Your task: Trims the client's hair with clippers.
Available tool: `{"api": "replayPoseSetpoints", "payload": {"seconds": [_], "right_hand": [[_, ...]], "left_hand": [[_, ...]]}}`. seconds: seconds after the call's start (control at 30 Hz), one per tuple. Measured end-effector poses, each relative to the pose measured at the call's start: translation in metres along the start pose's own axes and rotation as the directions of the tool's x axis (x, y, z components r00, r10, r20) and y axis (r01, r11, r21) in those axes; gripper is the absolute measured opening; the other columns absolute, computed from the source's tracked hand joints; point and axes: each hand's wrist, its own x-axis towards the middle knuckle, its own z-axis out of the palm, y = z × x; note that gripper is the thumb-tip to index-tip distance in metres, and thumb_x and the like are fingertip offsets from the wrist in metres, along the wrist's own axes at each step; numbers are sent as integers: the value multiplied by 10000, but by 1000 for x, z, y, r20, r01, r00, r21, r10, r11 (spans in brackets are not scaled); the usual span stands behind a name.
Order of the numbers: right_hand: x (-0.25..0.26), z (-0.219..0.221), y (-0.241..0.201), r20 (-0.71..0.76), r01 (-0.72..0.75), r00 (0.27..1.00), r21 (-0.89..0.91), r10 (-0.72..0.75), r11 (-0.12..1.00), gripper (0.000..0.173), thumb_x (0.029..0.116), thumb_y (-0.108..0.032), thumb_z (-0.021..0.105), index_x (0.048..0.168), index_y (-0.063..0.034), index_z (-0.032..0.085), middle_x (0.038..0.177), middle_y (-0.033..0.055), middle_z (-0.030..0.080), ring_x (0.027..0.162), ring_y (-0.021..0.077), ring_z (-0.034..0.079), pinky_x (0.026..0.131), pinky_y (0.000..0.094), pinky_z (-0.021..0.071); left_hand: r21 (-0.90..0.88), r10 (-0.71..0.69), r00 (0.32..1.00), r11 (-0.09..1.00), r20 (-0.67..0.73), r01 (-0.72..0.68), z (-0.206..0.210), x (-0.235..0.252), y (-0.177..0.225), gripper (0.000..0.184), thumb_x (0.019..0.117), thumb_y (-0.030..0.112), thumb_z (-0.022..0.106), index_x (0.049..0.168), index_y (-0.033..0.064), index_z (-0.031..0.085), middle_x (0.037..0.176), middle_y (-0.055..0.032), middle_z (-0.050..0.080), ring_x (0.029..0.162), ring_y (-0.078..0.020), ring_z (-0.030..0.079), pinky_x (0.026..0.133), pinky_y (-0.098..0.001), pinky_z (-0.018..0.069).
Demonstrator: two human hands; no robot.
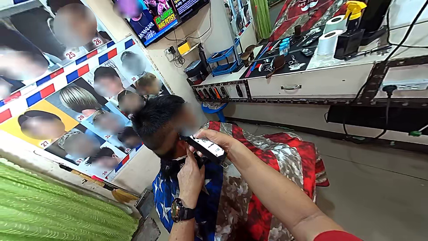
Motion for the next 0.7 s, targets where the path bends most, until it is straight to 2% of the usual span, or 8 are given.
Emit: {"api": "replayPoseSetpoints", "payload": {"seconds": [0.1,0.17,0.23,0.3,0.37,0.5,0.6,0.7], "right_hand": [[0,-2,4,-6,43,999,51,-43,998,310,1066,-308,423,1081,-72,625,877,89,717,624,99,677,545,203,564],[-3,-4,6,2,172,985,138,-174,975,345,1043,-341,390,1099,-90,620,858,50,706,574,58,629,489,171,510],[-11,-13,4,46,295,947,269,-319,917,378,1015,-389,387,1139,-107,606,878,30,683,555,45,595,466,160,483],[-24,-23,-1,40,374,912,331,-409,867,391,999,-401,394,1187,-107,571,875,39,671,554,60,599,458,170,482],[-38,-29,-5,3,406,904,315,-429,858,408,995,-407,412,1224,-108,569,864,49,671,560,80,613,464,184,497],[-56,-16,-15,-71,363,931,127,-357,923,381,1015,-334,337,1200,-79,549,861,68,688,593,95,649,495,196,537],[-60,5,-15,-95,253,960,-106,-263,962,328,997,-333,385,1041,-97,608,849,48,686,615,82,647,540,209,557],[-59,31,-18,-154,168,959,-360,-236,918,295,1035,-257,362,998,-93,605,839,60,716,614,99,669,550,228,574]], "left_hand": [[-12,52,999,999,-12,-52,-1,-2,-3,858,915,228,700,1601,-24,251,1068,-142,725,889,-306,734,753,-507,604],[-44,108,991,993,72,-106,-16,-8,-4,896,951,251,710,1631,11,180,1065,-129,715,910,-298,726,795,-511,603],[-86,188,971,980,146,-177,-40,-16,-11,700,980,282,700,1568,50,400,1066,-120,734,915,-296,730,824,-518,603],[-101,259,961,963,97,-250,-65,-21,-25,384,991,292,680,1294,56,670,932,-109,759,778,-284,747,715,-520,624],[-62,277,961,959,12,-276,-95,-14,-38,308,1043,321,594,1124,35,673,792,-95,734,670,-270,734,607,-500,618],[80,325,932,945,-161,-316,-137,24,-64,344,1089,303,494,1061,2,659,788,-126,732,682,-310,733,613,-543,592],[154,376,916,922,-143,-355,-138,37,-85,302,1080,291,525,1021,29,662,779,-129,724,699,-345,727,616,-582,561],[131,403,911,911,-88,-390,-121,29,-112,272,1063,274,555,1035,36,684,788,-134,729,701,-346,738,612,-589,581]]}}
